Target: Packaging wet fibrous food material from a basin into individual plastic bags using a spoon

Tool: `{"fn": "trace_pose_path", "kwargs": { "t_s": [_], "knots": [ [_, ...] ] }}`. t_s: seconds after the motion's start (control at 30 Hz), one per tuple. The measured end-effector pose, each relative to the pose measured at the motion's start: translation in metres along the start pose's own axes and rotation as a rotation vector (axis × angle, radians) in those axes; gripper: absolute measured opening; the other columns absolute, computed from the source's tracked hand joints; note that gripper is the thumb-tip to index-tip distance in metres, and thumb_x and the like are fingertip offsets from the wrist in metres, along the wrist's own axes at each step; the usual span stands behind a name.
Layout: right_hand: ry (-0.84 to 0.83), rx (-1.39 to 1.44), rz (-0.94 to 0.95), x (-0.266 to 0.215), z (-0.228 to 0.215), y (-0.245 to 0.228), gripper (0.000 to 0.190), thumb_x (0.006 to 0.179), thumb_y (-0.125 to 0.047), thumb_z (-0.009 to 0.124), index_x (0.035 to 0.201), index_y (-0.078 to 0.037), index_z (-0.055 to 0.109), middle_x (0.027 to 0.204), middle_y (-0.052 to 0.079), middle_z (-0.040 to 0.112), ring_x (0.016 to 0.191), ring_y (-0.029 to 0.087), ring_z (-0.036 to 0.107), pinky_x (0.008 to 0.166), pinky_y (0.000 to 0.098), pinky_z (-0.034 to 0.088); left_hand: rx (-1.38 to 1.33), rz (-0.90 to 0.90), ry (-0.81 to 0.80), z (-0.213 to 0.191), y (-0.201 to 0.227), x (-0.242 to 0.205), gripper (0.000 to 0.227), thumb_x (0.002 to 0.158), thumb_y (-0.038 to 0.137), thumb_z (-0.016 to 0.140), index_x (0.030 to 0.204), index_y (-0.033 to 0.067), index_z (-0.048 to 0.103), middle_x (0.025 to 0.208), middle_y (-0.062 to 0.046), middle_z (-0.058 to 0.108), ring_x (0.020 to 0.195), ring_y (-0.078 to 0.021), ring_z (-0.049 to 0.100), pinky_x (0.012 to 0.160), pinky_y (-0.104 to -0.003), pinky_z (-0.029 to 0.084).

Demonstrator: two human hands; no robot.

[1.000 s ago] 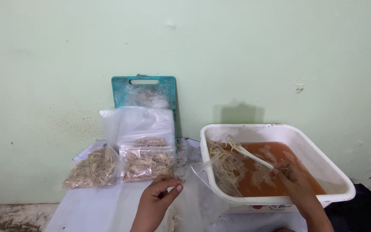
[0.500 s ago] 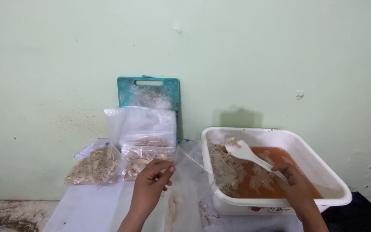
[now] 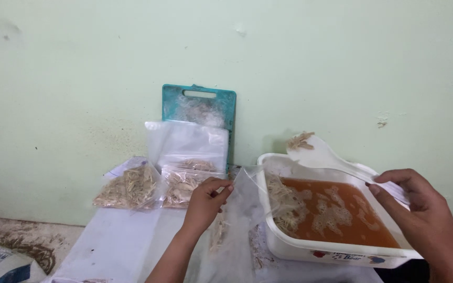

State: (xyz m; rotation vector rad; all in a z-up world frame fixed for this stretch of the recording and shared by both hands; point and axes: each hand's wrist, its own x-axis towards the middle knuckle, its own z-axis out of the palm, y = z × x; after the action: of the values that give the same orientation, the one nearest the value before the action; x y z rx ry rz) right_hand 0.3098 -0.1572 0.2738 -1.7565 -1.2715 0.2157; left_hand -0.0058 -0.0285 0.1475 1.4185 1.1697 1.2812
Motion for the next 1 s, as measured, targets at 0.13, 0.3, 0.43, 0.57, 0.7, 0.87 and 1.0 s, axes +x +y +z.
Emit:
{"fn": "trace_pose_path", "kwargs": {
  "t_s": [0.13, 0.3, 0.43, 0.57, 0.7, 0.87, 1.0],
  "knots": [
    [-0.092, -0.232, 0.001, 0.006, 0.005, -0.003, 0.021, 0.095, -0.023, 0.067, 0.11, -0.009, 0.07, 0.123, 0.014, 0.076, 0.129, 0.034, 0.066, 0.107, 0.0605, 0.056, 0.035, -0.058, 0.015, 0.0, 0.008, -0.003, 0.021, 0.093, 0.019, 0.073, 0.109, 0.0102, 0.083, 0.107, 0.002, 0.073, 0.071, -0.0109, 0.065, 0.058, -0.025, 0.055],
    [-0.204, -0.478, -0.432, 0.021, 0.022, 0.024, 0.024, 0.084, -0.037, 0.074, 0.102, -0.024, 0.082, 0.113, -0.003, 0.083, 0.095, 0.019, 0.075, 0.108, 0.0439, 0.038, -0.096, -0.002, -0.013, 0.0, -0.002, -0.002, 0.019, 0.092, 0.014, 0.074, 0.106, 0.0059, 0.084, 0.102, 0.0, 0.07, 0.068, -0.0127, 0.064, 0.054, -0.026, 0.054],
    [-0.324, -0.406, -0.45, 0.025, 0.046, -0.001, 0.035, 0.078, -0.03, 0.076, 0.113, -0.026, 0.079, 0.079, -0.001, 0.085, 0.055, 0.015, 0.065, 0.057, 0.0318, 0.049, -0.108, -0.031, -0.001, 0.002, -0.003, -0.003, 0.019, 0.092, 0.016, 0.075, 0.106, 0.0051, 0.082, 0.105, 0.001, 0.071, 0.07, -0.012, 0.064, 0.056, -0.026, 0.054],
    [-0.586, -0.728, -0.256, 0.009, 0.067, -0.055, 0.029, 0.094, -0.044, 0.064, 0.123, -0.047, 0.067, 0.105, -0.016, 0.079, 0.107, 0.009, 0.065, 0.1, 0.0308, 0.044, -0.091, -0.023, -0.02, 0.005, -0.001, -0.006, 0.021, 0.093, 0.015, 0.073, 0.108, 0.0046, 0.082, 0.109, 0.001, 0.069, 0.07, -0.0121, 0.064, 0.056, -0.025, 0.056],
    [-0.82, -0.778, -0.363, 0.014, 0.088, -0.063, 0.026, 0.096, -0.03, 0.065, 0.119, -0.042, 0.065, 0.121, -0.023, 0.074, 0.11, 0.007, 0.064, 0.094, 0.0289, 0.052, -0.139, 0.007, -0.021, 0.007, -0.01, -0.006, 0.019, 0.092, 0.013, 0.074, 0.107, 0.0045, 0.082, 0.113, -0.001, 0.067, 0.074, -0.0117, 0.062, 0.06, -0.025, 0.061],
    [-0.815, -0.658, -0.277, 0.017, 0.104, -0.063, 0.029, 0.097, -0.025, 0.063, 0.125, -0.031, 0.067, 0.128, -0.013, 0.074, 0.106, 0.009, 0.073, 0.09, 0.0285, 0.059, -0.147, 0.025, -0.054, 0.004, -0.007, -0.019, 0.019, 0.092, 0.01, 0.073, 0.108, 0.0012, 0.081, 0.109, -0.001, 0.066, 0.072, -0.0099, 0.06, 0.062, -0.023, 0.062],
    [-0.742, -0.692, -0.338, 0.005, 0.098, -0.05, 0.023, 0.093, -0.028, 0.068, 0.115, -0.035, 0.07, 0.114, -0.02, 0.079, 0.093, 0.005, 0.075, 0.083, 0.0237, 0.057, -0.173, 0.066, -0.041, 0.005, -0.013, -0.018, 0.018, 0.091, 0.009, 0.075, 0.106, 0.0033, 0.083, 0.105, -0.001, 0.065, 0.074, -0.0105, 0.058, 0.06, -0.024, 0.062]
  ]
}}
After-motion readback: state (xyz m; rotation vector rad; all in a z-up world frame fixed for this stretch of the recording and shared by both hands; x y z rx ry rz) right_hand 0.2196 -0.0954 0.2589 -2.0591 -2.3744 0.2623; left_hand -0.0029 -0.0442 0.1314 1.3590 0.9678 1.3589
